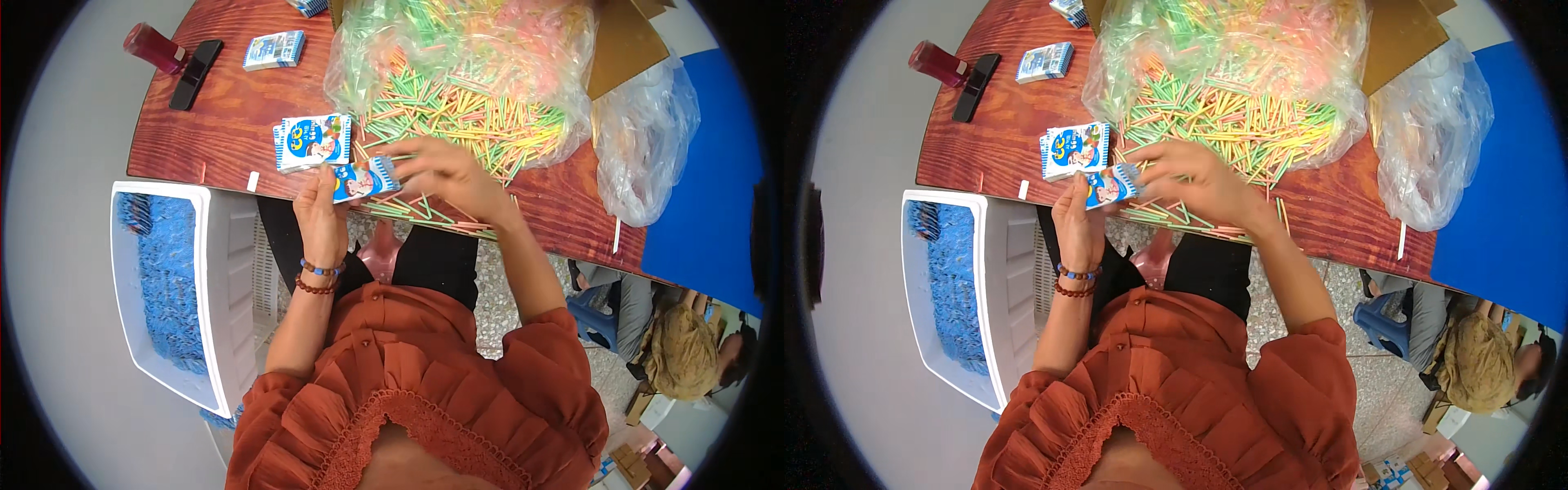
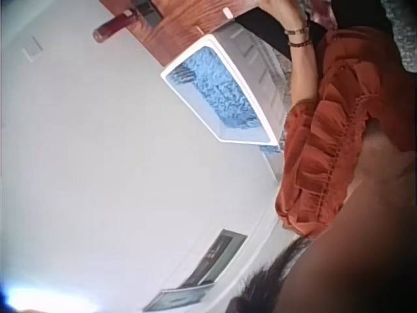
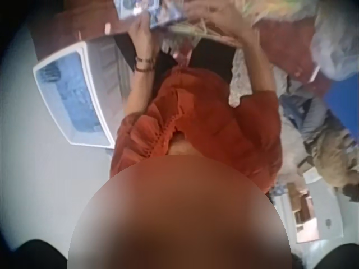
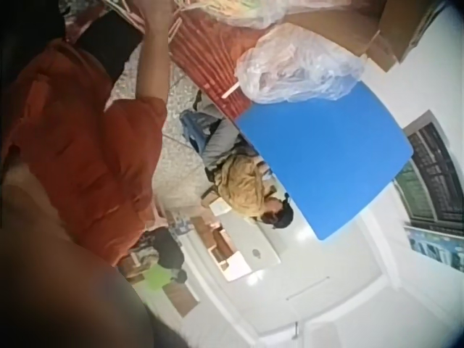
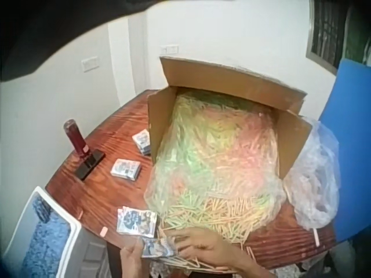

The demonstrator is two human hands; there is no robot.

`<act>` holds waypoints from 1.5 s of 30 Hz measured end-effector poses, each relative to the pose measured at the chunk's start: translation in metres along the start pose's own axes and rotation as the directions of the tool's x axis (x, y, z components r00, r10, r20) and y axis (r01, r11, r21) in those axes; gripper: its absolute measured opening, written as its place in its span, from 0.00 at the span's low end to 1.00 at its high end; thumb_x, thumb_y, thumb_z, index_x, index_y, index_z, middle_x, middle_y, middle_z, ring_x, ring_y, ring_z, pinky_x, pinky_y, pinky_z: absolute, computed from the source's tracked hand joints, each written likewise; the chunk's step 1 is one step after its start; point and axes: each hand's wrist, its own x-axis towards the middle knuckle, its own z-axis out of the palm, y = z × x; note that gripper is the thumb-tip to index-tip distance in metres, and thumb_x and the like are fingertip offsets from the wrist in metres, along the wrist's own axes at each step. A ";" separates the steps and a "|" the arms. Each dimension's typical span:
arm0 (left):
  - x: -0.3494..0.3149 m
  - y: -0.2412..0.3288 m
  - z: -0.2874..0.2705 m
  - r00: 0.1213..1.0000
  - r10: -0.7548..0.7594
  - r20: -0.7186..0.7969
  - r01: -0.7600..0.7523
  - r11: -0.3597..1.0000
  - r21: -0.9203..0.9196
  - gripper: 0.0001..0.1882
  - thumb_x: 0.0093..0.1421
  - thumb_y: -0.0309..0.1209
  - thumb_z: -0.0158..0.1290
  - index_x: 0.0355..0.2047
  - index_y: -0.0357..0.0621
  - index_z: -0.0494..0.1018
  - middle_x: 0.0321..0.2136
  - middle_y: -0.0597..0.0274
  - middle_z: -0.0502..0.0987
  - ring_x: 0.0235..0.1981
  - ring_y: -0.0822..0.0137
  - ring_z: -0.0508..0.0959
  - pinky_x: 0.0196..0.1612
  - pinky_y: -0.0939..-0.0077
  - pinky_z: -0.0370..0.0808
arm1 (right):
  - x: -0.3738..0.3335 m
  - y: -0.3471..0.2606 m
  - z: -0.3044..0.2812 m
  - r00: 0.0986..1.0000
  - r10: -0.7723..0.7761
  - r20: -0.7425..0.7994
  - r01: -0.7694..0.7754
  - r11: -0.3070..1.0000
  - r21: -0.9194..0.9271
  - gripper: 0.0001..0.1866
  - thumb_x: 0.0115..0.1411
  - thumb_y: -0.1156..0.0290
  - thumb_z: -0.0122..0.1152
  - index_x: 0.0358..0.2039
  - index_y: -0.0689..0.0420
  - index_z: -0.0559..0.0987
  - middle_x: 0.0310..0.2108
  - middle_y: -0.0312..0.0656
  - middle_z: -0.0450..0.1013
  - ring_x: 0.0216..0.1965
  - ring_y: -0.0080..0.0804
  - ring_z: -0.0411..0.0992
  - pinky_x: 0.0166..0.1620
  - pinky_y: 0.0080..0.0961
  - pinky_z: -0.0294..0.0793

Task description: Sorting small blue snack packages from a larger container into a bin and organizing colorful straw filler.

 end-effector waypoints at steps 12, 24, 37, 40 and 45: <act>-0.008 -0.004 0.003 0.992 0.087 -0.093 -0.088 0.996 -0.008 0.12 0.68 0.33 0.49 0.32 0.38 0.76 0.27 0.74 0.75 0.27 0.86 0.67 0.31 0.87 0.64 | 0.066 0.024 0.001 0.966 0.115 -0.232 -0.256 0.277 -0.926 0.15 0.48 0.63 0.66 0.32 0.60 0.77 0.35 0.46 0.71 0.40 0.43 0.70 0.42 0.40 0.65; -0.004 0.001 0.011 0.996 0.044 -0.083 -0.052 0.994 -0.098 0.12 0.68 0.32 0.49 0.34 0.37 0.76 0.28 0.72 0.77 0.27 0.86 0.69 0.32 0.88 0.67 | 0.081 0.035 -0.004 0.962 0.083 -0.259 -0.270 0.157 -0.950 0.17 0.47 0.62 0.67 0.32 0.60 0.79 0.35 0.45 0.71 0.39 0.41 0.68 0.42 0.40 0.61; 0.002 -0.001 0.009 0.997 -0.014 -0.078 0.003 0.990 -0.137 0.11 0.68 0.33 0.49 0.34 0.38 0.76 0.30 0.71 0.77 0.29 0.85 0.71 0.33 0.87 0.69 | 0.069 0.055 -0.017 0.959 0.003 -0.285 -0.258 0.434 -0.863 0.13 0.57 0.71 0.51 0.41 0.64 0.72 0.33 0.48 0.72 0.39 0.46 0.67 0.46 0.43 0.59; 0.003 0.001 0.011 0.999 -0.014 -0.046 0.006 0.983 -0.183 0.10 0.68 0.33 0.49 0.35 0.39 0.76 0.32 0.71 0.77 0.30 0.85 0.71 0.35 0.85 0.70 | 0.069 0.044 -0.031 0.922 0.258 -0.290 -0.387 0.553 -0.738 0.11 0.60 0.74 0.47 0.41 0.65 0.71 0.35 0.49 0.75 0.41 0.45 0.70 0.48 0.41 0.63; 0.002 0.004 0.018 0.997 -0.059 -0.059 0.047 0.982 -0.185 0.10 0.68 0.33 0.49 0.36 0.40 0.76 0.33 0.70 0.77 0.33 0.83 0.73 0.39 0.83 0.72 | 0.062 0.044 -0.044 0.857 0.422 -0.296 -0.490 0.845 -0.213 0.14 0.62 0.76 0.44 0.47 0.65 0.70 0.41 0.45 0.77 0.42 0.32 0.73 0.48 0.29 0.68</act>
